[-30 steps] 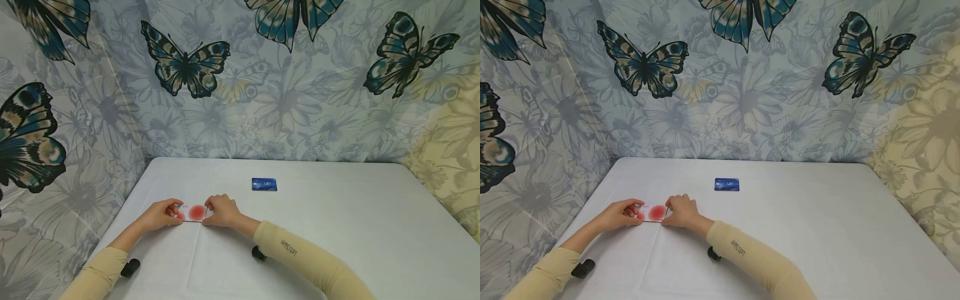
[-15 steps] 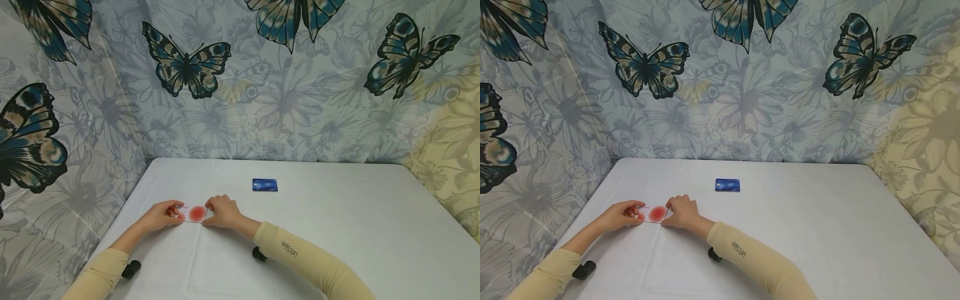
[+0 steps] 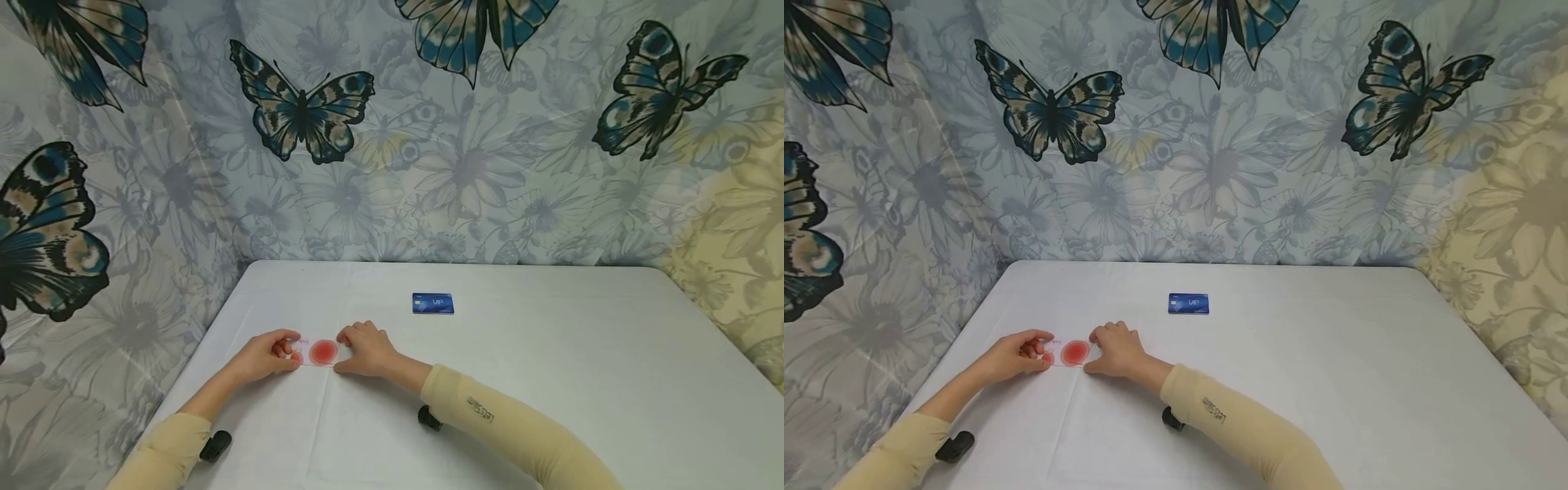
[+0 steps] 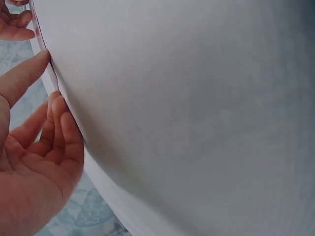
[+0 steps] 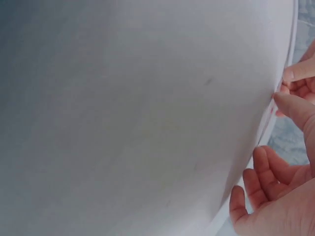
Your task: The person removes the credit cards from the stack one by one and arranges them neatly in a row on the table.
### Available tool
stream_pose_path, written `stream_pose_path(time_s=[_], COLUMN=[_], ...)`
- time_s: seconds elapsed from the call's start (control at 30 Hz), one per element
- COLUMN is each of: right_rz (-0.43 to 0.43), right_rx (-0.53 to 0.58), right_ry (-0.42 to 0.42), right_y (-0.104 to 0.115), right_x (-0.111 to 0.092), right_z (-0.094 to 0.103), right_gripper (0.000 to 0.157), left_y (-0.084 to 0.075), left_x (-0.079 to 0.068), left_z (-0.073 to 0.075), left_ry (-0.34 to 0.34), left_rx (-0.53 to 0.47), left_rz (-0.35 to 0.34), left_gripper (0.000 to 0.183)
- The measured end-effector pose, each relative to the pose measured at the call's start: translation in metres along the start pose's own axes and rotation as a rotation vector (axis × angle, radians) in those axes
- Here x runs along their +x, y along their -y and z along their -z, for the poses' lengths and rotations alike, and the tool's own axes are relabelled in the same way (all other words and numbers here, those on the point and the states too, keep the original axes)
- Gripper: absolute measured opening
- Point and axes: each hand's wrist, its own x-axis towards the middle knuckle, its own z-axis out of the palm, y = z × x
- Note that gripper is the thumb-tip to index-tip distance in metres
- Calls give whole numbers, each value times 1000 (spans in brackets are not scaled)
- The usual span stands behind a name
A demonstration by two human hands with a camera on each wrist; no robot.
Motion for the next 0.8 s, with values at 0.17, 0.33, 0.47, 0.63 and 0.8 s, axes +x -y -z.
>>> stream_pose_path(time_s=[0.17, 0.33, 0.47, 0.63, 0.8], right_rz=[1, -4, 6, 35, 22], right_rx=[72, 153, 210, 273, 356], right_ry=[25, 18, -10, -34, -44], right_y=[-10, -23, -35, -48, -59], right_x=[-11, -25, -36, -51, -72], right_z=[7, 17, 24, 29, 34], right_gripper=[44, 44, 42, 38, 37], left_y=[-10, -24, -35, -48, -60], left_x=[-7, -10, -8, -4, -2], left_z=[-9, -20, -31, -45, -58], left_ry=[-56, -93, -78, -25, 4], left_rx=[115, 151, 106, 18, -30], left_rz=[-15, -88, -153, -183, -194], left_gripper=[53, 53, 46, 39, 39])
